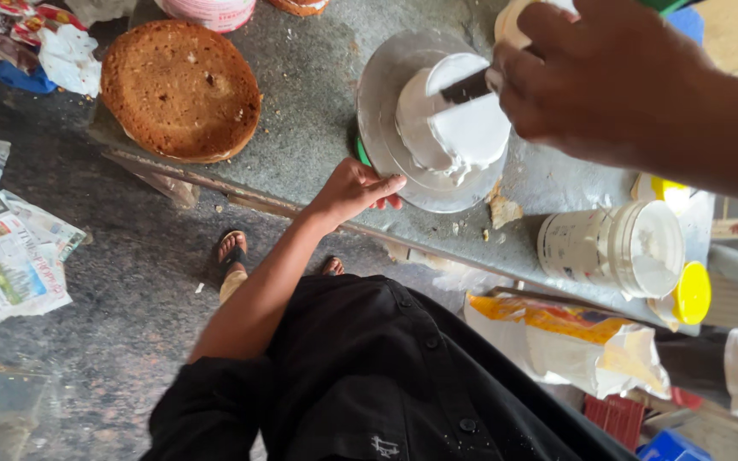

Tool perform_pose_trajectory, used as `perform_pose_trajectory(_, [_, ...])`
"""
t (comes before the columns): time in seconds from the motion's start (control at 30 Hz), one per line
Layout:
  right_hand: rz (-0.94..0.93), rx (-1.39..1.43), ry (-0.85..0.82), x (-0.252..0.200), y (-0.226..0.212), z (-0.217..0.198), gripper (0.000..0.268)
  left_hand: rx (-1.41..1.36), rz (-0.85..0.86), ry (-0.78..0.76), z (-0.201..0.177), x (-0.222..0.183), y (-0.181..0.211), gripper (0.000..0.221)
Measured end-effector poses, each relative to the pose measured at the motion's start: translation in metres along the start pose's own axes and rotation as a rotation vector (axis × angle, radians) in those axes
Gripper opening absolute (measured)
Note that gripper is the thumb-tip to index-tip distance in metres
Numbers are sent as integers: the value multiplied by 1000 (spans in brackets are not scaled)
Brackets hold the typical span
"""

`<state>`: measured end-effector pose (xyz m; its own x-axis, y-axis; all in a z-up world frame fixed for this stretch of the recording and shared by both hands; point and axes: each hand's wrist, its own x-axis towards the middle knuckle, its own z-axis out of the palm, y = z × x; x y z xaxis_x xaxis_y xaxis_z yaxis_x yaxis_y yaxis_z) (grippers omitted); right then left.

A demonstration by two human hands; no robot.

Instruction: The person prepares a cake by placing a sponge base on a cardboard square, spreading white frosting from a bucket onto the top with a spatula, and then smoothing the frosting over the top and sides as the cake rotates on a stand.

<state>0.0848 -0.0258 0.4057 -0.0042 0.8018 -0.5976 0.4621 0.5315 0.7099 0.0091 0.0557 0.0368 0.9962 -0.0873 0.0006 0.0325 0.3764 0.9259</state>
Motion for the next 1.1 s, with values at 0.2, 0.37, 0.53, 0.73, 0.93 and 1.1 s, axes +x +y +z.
perform_pose_trajectory(0.2, [76,85,-72,-13,-16,-4,28,10,69,-10,-26,11,2,41])
perform_pose_trajectory(0.37, [-50,85,-217,-18,-22,-12,27,102,94,180,-59,30,12,54])
perform_pose_trajectory(0.53, [-81,-78,58,-11,-7,-12,12,85,-20,145,-47,19,13,55])
perform_pose_trajectory(0.73, [-182,-46,-322,-13,-4,-7,9,28,-21,-81,25,7,2,45])
perform_pose_trajectory(0.93, [-106,-260,-290,-23,-7,8,11,-56,-57,-155,35,7,-1,45])
perform_pose_trajectory(1.1, [-85,-4,-248,-24,-16,-4,12,117,18,137,-23,-2,3,47])
